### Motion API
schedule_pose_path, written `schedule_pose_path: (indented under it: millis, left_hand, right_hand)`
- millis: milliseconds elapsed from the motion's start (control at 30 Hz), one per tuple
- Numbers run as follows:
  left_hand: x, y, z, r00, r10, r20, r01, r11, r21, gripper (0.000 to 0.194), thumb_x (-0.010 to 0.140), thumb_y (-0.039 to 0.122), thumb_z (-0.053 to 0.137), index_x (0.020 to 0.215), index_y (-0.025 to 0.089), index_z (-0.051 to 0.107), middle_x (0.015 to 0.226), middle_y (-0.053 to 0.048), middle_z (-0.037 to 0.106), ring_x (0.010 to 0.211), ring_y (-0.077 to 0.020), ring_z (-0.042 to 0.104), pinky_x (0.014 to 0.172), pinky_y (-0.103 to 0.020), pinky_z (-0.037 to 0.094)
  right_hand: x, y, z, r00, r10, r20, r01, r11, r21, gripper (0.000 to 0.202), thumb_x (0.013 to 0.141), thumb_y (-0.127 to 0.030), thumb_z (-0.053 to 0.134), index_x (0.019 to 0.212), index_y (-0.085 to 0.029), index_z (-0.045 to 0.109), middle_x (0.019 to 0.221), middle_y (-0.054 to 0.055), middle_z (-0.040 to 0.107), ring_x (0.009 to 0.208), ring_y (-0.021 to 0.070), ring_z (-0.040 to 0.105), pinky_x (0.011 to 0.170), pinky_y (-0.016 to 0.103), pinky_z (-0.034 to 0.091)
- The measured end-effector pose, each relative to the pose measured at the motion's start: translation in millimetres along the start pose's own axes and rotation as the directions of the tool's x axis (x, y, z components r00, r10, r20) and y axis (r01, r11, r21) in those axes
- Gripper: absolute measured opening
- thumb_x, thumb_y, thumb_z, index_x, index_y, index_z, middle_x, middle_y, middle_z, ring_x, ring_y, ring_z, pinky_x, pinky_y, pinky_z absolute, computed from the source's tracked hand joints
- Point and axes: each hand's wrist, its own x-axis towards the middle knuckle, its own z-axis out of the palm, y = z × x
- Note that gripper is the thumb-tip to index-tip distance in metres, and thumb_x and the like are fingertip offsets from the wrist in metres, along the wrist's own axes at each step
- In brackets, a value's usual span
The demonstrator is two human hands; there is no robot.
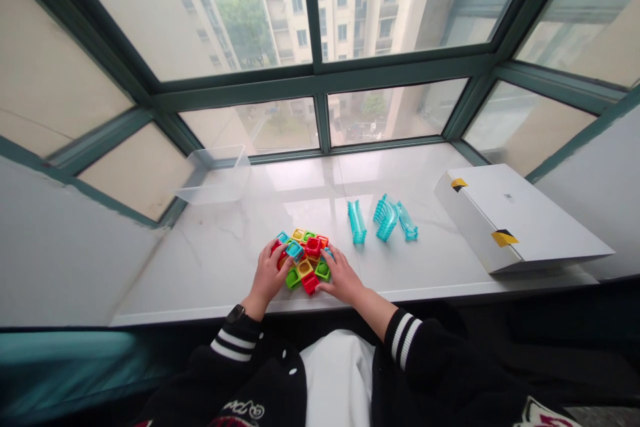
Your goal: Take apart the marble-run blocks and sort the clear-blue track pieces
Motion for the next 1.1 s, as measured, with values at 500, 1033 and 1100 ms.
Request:
schedule_pose_path:
  millis: [500, 1033, 1100]
  left_hand:
    - [-15.9, -27.7, -41.3, 0.989, -0.001, -0.145, 0.009, 0.999, 0.049, 0.036, 0.099, 0.037, 0.062, 0.133, 0.024, 0.061, 0.124, -0.012, 0.068, 0.117, -0.0317, 0.063, 0.105, -0.051, 0.049]
    - [-26.2, -14.2, -46.5, 0.935, 0.024, -0.354, -0.005, 0.999, 0.054, 0.025, 0.098, 0.026, 0.058, 0.121, 0.021, 0.066, 0.119, -0.013, 0.069, 0.118, -0.0312, 0.063, 0.110, -0.053, 0.047]
    - [-32.4, 0.5, -38.7, 0.964, 0.054, -0.261, -0.058, 0.998, -0.007, 0.023, 0.099, 0.024, 0.055, 0.118, 0.023, 0.068, 0.112, -0.011, 0.072, 0.114, -0.0295, 0.065, 0.107, -0.050, 0.050]
  right_hand:
    - [33.2, -37.6, 25.5, 0.992, -0.058, 0.116, 0.058, 0.998, 0.007, 0.111, 0.078, -0.046, 0.089, 0.168, -0.025, 0.027, 0.174, 0.020, 0.022, 0.160, 0.0386, 0.022, 0.129, 0.058, 0.029]
    - [30.8, -64.2, 30.5, 0.978, -0.180, 0.103, 0.174, 0.983, 0.060, 0.083, 0.084, -0.034, 0.081, 0.158, -0.020, 0.044, 0.171, 0.020, 0.027, 0.158, 0.0370, 0.030, 0.126, 0.055, 0.036]
    - [24.1, -56.6, 15.4, 0.982, -0.182, 0.041, 0.177, 0.979, 0.097, 0.067, 0.088, -0.030, 0.074, 0.152, -0.024, 0.052, 0.168, 0.017, 0.035, 0.155, 0.0340, 0.036, 0.124, 0.054, 0.040]
